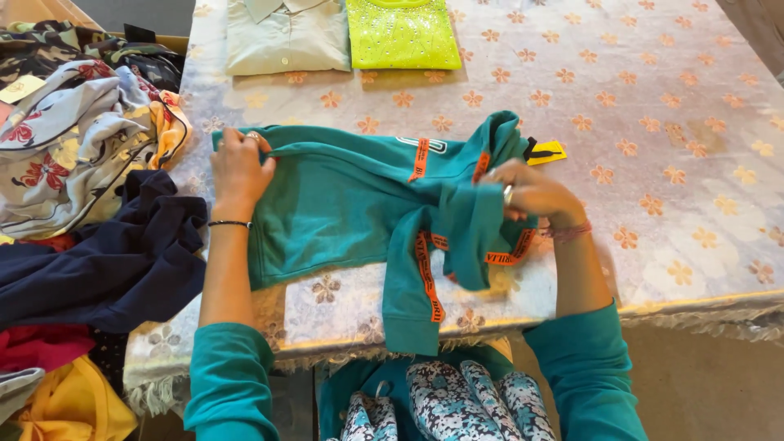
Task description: The person folds a teal hoodie on a table covered with a floral-patterned cloth. They smooth the garment, fold the sleeves inward, fold the bottom up, and then fold it in half to create a neat stack.
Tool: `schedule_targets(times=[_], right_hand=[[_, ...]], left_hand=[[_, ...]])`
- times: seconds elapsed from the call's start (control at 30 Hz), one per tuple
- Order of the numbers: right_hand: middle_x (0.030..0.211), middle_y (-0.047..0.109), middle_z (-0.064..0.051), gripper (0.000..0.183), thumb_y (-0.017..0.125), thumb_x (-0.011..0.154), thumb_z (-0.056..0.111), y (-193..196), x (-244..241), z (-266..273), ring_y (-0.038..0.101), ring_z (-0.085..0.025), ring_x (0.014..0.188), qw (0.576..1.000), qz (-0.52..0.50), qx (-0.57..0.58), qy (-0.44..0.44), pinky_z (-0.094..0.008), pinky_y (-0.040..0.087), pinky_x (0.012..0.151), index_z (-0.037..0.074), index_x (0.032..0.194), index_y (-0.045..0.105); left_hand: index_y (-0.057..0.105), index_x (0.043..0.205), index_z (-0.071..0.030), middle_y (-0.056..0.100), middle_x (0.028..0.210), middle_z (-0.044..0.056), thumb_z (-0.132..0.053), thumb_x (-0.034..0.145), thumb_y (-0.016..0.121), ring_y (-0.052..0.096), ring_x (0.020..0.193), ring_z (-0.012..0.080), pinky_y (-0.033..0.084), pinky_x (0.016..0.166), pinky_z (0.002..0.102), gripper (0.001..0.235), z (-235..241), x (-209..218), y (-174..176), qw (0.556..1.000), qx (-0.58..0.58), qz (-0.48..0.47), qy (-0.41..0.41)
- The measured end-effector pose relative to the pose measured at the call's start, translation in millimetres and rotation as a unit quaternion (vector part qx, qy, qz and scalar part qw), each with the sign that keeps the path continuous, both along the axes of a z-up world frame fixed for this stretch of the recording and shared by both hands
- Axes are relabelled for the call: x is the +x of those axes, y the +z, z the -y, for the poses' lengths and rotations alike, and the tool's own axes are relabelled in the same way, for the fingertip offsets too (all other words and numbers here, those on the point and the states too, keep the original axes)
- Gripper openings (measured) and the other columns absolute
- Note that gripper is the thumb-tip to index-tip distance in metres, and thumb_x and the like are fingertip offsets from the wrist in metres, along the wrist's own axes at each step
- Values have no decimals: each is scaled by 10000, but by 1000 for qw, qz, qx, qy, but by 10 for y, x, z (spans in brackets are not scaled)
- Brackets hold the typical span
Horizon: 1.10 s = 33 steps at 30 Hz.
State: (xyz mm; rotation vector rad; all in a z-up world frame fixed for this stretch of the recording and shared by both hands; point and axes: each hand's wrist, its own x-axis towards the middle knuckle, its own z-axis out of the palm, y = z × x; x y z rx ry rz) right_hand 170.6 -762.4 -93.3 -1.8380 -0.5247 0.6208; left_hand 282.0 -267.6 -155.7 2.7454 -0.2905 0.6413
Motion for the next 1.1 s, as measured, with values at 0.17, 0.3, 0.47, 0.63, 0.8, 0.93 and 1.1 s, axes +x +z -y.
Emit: schedule_targets(times=[0.17,0.3,0.47,0.63,0.8,0.93,1.1], right_hand=[[1059,692,-142,281,529,1053,286,297,212,-218,669,-220,715,856,-26,428,-289,-330,541,595,52,1193,592],[1370,577,-180,487,501,995,293,419,318,-227,718,-268,1111,714,-66,591,-371,-450,609,930,165,1431,329],[1294,602,-166,477,632,993,223,-558,670,331,659,-246,1085,831,123,343,-421,-408,598,916,178,1402,391],[1196,610,-156,391,739,959,117,-262,301,121,615,-232,1040,842,351,-66,-405,-358,563,860,118,1327,608],[1282,569,-180,589,774,798,79,-23,-118,45,550,-334,1218,849,438,-168,-245,-439,455,1066,85,1358,592],[1404,559,-178,560,812,852,161,226,-905,-305,521,-342,1371,876,409,-119,-226,-446,404,1161,91,1354,573],[1270,623,-141,676,861,731,293,246,-1302,-691,589,-361,1207,843,438,-229,-211,-454,475,1022,88,1304,567]], left_hand=[[676,1180,-147,696,1140,174,-305,1038,702,656,1097,391,485,947,535,214,97,10,267,989,-66,-86,105],[267,1543,-160,625,1457,243,-259,1003,674,616,1311,377,473,1124,442,684,123,156,-30,829,-538,9,-152],[249,1590,-31,334,1591,309,-243,895,831,423,1406,482,361,1135,520,931,174,58,-142,988,-131,68,-35],[452,1442,-33,426,1488,234,-375,818,874,457,1317,482,401,1029,559,827,38,-2,-115,994,2,-4,106],[518,1323,71,487,1295,268,-467,824,874,560,1134,478,496,916,548,816,-161,-114,-74,982,-55,-30,176],[553,1255,106,535,1240,290,-482,852,869,591,1060,480,520,900,519,780,-468,-348,-236,988,7,-48,149],[555,1289,77,673,1108,328,-498,909,821,658,1034,476,533,882,521,739,-395,-936,134,962,-122,-175,170]])
